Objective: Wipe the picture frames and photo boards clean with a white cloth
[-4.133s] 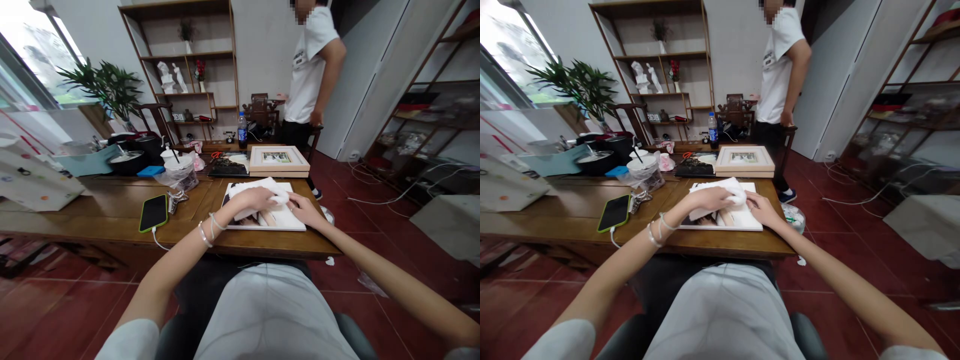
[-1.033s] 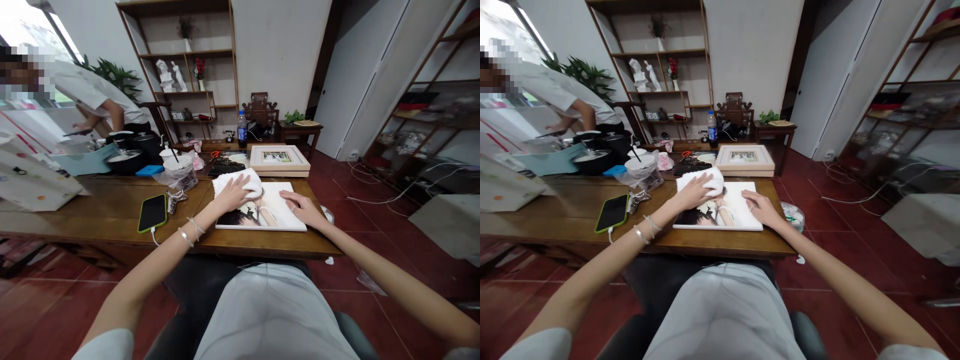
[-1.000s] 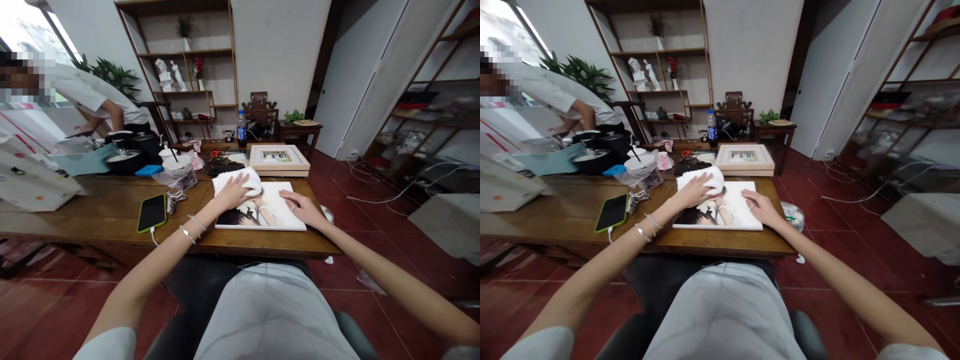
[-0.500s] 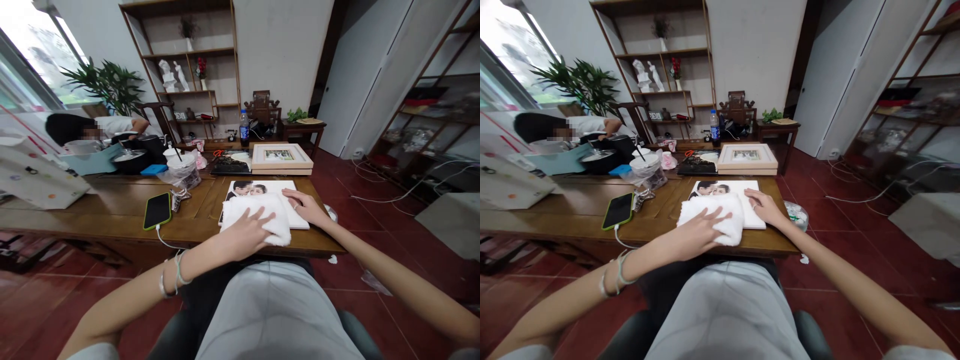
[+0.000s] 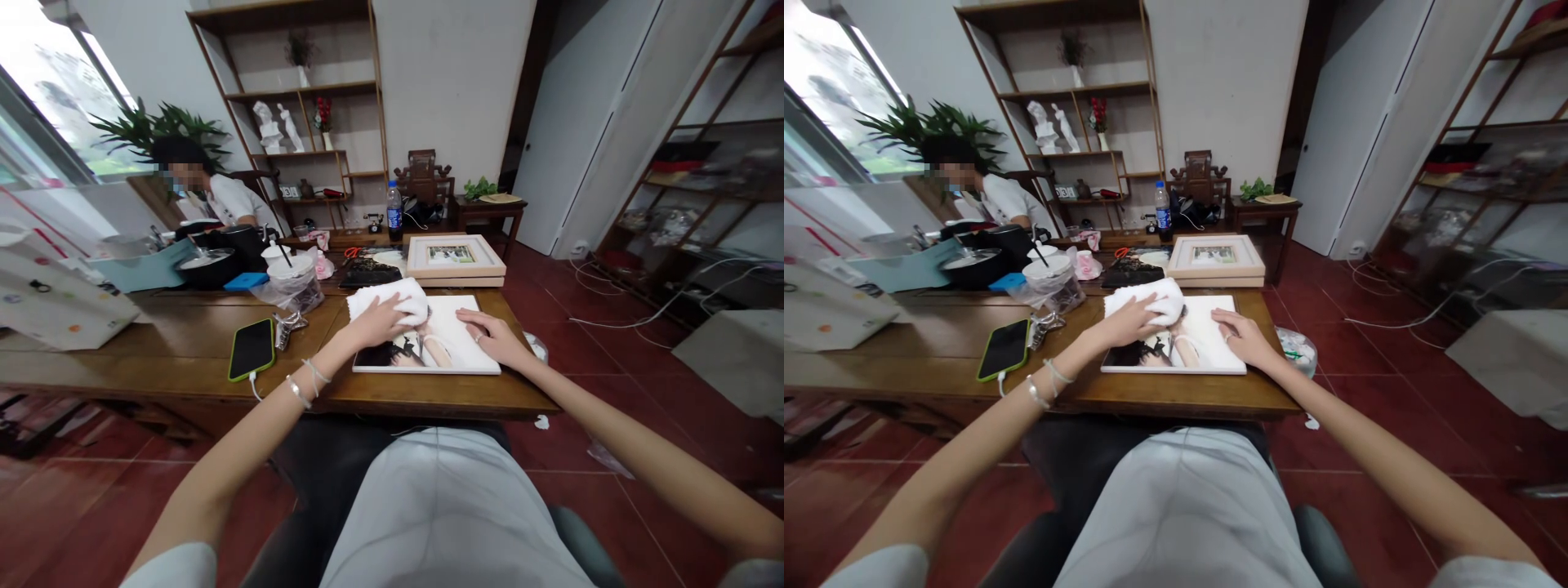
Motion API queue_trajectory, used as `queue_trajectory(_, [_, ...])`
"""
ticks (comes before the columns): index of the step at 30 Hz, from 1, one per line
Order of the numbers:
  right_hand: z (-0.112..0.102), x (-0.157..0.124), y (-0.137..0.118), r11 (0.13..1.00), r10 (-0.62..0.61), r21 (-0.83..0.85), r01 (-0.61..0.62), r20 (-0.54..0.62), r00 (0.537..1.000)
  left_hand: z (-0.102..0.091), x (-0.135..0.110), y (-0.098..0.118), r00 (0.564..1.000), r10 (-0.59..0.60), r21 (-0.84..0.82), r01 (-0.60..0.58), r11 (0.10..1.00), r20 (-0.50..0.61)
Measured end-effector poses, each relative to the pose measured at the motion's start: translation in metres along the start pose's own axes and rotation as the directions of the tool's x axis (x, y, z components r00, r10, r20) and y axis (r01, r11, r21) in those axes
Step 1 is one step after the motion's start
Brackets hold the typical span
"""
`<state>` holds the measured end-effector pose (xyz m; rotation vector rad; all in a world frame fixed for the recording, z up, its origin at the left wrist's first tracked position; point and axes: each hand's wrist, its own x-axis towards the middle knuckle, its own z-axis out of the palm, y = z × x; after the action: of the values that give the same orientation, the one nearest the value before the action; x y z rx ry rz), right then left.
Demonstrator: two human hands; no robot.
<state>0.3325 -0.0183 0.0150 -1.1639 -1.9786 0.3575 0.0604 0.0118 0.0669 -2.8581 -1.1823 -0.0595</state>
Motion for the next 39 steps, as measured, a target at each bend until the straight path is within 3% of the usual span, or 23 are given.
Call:
queue_trajectory(3, [-0.001, 0.0, 0.001, 1.0, -0.003, -0.002, 0.003, 0.005, 1.0, 0.009, 0.018, -0.024, 0.998, -0.025, 0.008, 0.025, 1.0, -0.051])
queue_trajectory(7, [-0.001, 0.0, 0.0, 1.0, 0.004, -0.002, -0.004, 0.005, 1.0, 0.012, 0.017, -0.025, 0.995, -0.012, 0.029, 0.015, 0.999, -0.098])
queue_trajectory(12, [-0.001, -0.001, -0.002, 1.0, 0.014, 0.012, -0.014, 0.004, 1.0, 0.005, -0.013, 0.005, 0.995, 0.055, 0.03, -0.053, 0.998, -0.079])
queue_trajectory(20, [-0.001, 0.0, -0.003, 1.0, 0.009, -0.008, -0.008, 0.012, 1.0, -0.007, -0.068, 0.077, 0.973, 0.226, 0.014, -0.226, 0.974, -0.041])
queue_trajectory(23, [-0.002, 0.0, -0.004, 1.0, 0.001, -0.007, -0.001, 0.015, 1.0, -0.007, -0.077, 0.088, 0.969, 0.242, 0.018, -0.242, 0.97, -0.042])
queue_trajectory(28, [-0.002, 0.0, -0.004, 1.0, 0.003, 0.011, -0.003, 0.005, 1.0, -0.01, -0.062, 0.071, 0.983, 0.185, -0.012, -0.185, 0.983, -0.018])
queue_trajectory(35, [0.0, 0.0, -0.002, 0.999, 0.013, 0.046, -0.013, -0.007, 1.0, -0.006, -0.006, 0.018, 0.997, 0.074, -0.049, -0.073, 0.996, 0.003])
queue_trajectory(39, [0.0, 0.001, -0.002, 0.999, 0.019, 0.042, -0.018, -0.01, 1.0, 0.001, 0.018, 0.002, 1.0, -0.011, -0.046, 0.01, 0.999, -0.025])
